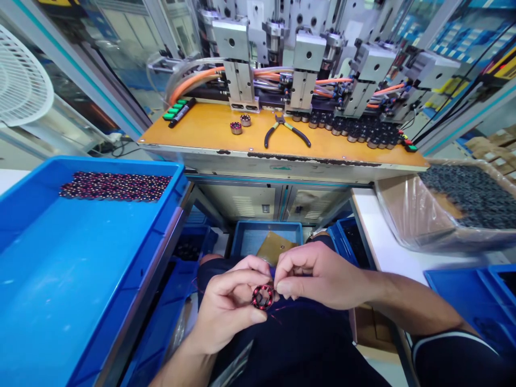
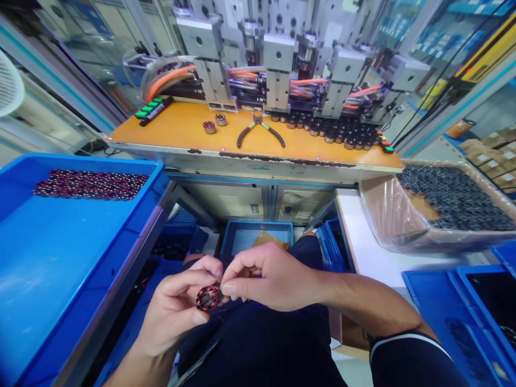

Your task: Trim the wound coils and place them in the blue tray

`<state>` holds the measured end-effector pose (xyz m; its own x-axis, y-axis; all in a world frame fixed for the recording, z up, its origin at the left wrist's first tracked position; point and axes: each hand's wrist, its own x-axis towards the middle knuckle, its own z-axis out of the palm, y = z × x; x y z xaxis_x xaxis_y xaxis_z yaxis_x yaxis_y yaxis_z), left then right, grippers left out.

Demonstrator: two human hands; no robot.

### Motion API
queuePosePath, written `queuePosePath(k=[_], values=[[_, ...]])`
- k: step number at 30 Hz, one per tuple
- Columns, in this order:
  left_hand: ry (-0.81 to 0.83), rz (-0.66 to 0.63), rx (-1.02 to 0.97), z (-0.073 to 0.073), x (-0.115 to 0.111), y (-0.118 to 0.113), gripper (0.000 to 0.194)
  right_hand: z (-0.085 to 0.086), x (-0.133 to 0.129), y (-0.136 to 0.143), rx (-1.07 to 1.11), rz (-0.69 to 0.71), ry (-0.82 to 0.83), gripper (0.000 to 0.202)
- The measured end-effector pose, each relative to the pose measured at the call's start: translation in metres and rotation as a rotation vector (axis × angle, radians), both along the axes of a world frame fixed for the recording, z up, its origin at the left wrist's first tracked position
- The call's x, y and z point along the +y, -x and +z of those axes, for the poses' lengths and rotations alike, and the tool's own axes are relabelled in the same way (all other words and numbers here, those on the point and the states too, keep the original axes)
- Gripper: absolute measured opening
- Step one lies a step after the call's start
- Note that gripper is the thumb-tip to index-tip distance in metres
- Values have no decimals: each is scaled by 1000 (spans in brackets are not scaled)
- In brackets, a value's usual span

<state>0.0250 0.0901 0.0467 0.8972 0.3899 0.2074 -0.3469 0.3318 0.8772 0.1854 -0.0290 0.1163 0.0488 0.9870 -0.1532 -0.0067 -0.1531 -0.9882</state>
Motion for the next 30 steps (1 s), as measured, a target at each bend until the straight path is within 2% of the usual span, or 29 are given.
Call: queuePosePath(k=[6, 11, 14, 17, 22, 25, 30], values=[[-42, 32, 10, 0, -1, 1, 34, 4, -5, 2, -224, -23, -97, 12], [-84, 40, 6, 2, -1, 0, 34, 5, -7, 4, -311, -36, -134, 12], [-78, 16, 7, 3, 0, 1, 30, 7, -11, 0, -354, 36, -175, 12], [4, -42, 11, 2, 0, 2, 29, 9, -17, -10, -488, 142, -307, 9], [181, -178, -12, 2, -2, 0, 31, 8, -15, -17, -980, 35, -712, 13], [219, -214, -3, 5, -4, -1, 29, 5, -7, -12, -1011, 61, -859, 14], [283, -234, 3, 8, -5, -3, 29, 0, 2, -8, -930, 71, -930, 8]])
